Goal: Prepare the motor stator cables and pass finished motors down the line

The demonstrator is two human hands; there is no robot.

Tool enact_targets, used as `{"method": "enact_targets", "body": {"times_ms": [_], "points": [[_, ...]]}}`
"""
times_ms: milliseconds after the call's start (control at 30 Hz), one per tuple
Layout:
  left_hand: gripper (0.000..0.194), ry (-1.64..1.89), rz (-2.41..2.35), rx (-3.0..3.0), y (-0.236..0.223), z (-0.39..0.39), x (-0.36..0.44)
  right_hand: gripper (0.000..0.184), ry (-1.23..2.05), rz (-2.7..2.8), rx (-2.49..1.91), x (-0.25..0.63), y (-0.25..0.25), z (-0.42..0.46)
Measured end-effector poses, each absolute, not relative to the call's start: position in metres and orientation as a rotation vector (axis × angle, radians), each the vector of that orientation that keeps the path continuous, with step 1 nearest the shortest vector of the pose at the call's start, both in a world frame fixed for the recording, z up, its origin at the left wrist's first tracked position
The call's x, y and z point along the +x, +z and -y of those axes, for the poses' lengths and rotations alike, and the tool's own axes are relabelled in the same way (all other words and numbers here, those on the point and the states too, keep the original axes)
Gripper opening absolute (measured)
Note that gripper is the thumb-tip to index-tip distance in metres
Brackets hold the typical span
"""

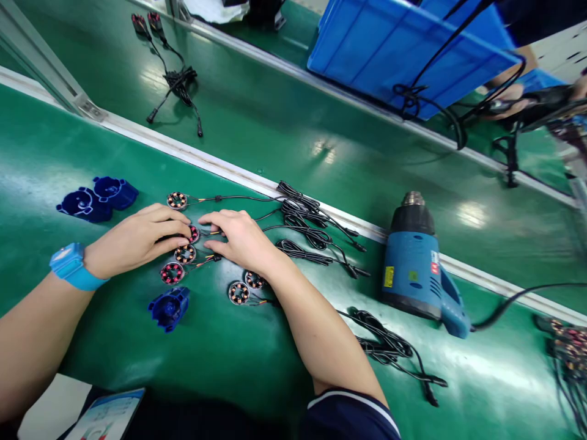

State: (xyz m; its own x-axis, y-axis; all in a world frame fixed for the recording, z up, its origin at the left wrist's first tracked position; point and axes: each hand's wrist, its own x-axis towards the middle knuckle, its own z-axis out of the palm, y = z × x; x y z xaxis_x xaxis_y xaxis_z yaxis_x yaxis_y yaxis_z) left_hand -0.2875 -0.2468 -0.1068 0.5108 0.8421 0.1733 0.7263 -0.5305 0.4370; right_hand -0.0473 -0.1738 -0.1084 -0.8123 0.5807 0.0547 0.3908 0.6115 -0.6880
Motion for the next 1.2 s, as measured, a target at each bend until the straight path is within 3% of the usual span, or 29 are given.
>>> {"method": "enact_targets", "body": {"times_ms": [367, 567, 633, 700, 800, 1033, 1100, 1200], "points": [[0.019, 0.676, -1.417, 2.552, -0.104, 0.255, -0.275, 0.009, 1.331, 2.235, -0.851, -0.046, -0.096, 0.172], [0.019, 0.734, -1.365, 2.575, -0.101, 0.253, -0.27, 0.018, 1.785, 1.795, -0.9, -0.05, -0.103, 0.169], [0.014, 0.673, -1.365, 2.569, -0.101, 0.252, -0.27, 0.019, 1.832, 1.729, -0.917, -0.053, -0.105, 0.17], [0.012, 0.598, -1.374, 2.562, -0.102, 0.251, -0.272, 0.03, 1.827, 1.751, -0.941, -0.055, -0.108, 0.172], [0.012, 0.469, -1.414, 2.544, -0.104, 0.251, -0.277, 0.046, 1.668, 1.986, -0.955, -0.053, -0.104, 0.175], [0.03, 0.508, -1.436, 2.476, -0.094, 0.255, -0.287, 0.06, 0.518, 2.549, -1.206, 0.012, -0.047, 0.152], [0.029, 0.502, -1.335, 2.473, -0.088, 0.26, -0.286, 0.073, 0.413, 2.672, -1.289, 0.043, -0.04, 0.135], [0.025, 0.417, -1.201, 2.492, -0.083, 0.267, -0.286, 0.103, 0.532, 2.835, -1.357, 0.082, -0.047, 0.114]]}}
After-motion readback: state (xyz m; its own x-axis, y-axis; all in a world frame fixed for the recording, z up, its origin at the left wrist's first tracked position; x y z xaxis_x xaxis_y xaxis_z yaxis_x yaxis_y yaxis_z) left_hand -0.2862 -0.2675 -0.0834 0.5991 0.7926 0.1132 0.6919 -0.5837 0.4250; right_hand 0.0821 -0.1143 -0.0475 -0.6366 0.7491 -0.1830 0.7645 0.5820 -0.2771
